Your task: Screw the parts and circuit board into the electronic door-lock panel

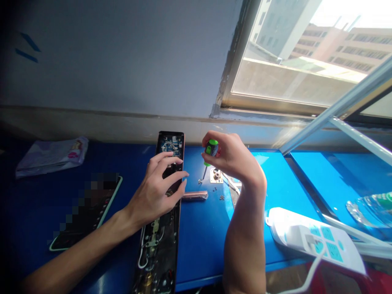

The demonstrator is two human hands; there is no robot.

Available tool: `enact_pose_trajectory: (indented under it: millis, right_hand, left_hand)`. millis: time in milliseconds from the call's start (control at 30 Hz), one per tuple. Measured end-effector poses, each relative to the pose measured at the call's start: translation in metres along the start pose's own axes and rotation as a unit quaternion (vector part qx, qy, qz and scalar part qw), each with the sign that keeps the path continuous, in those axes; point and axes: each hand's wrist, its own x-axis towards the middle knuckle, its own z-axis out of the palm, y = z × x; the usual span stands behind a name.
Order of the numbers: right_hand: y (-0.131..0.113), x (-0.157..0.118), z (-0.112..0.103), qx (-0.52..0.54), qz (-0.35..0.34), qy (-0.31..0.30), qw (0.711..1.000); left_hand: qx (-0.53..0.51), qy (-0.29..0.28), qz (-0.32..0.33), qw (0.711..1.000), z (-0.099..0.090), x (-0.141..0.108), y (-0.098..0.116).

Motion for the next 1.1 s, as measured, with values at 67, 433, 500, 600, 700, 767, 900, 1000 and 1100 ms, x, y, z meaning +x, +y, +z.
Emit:
enact_pose_trajectory:
  millis: [67,433,500,600,700,767,900,1000,1100]
  right_hand:
    - [-0.003,-0.002,-0.002,0.01,-0.01,0.016,1.0]
    - [-0.022,-0.005,0.003,0.162,-0.056,0.174,0.97]
    - [-0.024,-0.002,0.008,0.18,-0.057,0.196,0.962]
    - [-0.027,0.003,0.014,0.208,-0.05,0.216,0.953]
    - [-0.033,0.007,0.018,0.214,-0.029,0.207,0.954]
    - [-0.038,0.008,0.02,0.211,-0.016,0.201,0.956]
    - [-0.046,0.01,0.021,0.215,-0.001,0.194,0.957]
    - [-0.048,0.012,0.024,0.225,0.001,0.197,0.954]
    - [-0.047,0.015,0.029,0.24,-0.024,0.205,0.949]
  left_hand:
    - [-0.006,-0.002,0.001,1.0,-0.002,-0.002,-0.001]
    - [-0.078,0.094,-0.003,0.992,-0.011,-0.022,-0.029]
    - [-0.081,0.1,-0.012,0.992,-0.013,-0.028,-0.034]
    - [-0.092,0.09,-0.016,0.992,-0.015,-0.035,-0.039]
    - [-0.103,0.075,-0.021,0.992,-0.016,-0.04,-0.04]
    - [-0.11,0.067,-0.02,0.991,-0.017,-0.041,-0.04]
    - [-0.119,0.061,-0.017,0.991,-0.017,-0.042,-0.041]
    - [-0.122,0.065,-0.027,0.99,-0.016,-0.041,-0.042]
    - [-0.123,0.082,-0.04,0.988,-0.014,-0.041,-0.044]
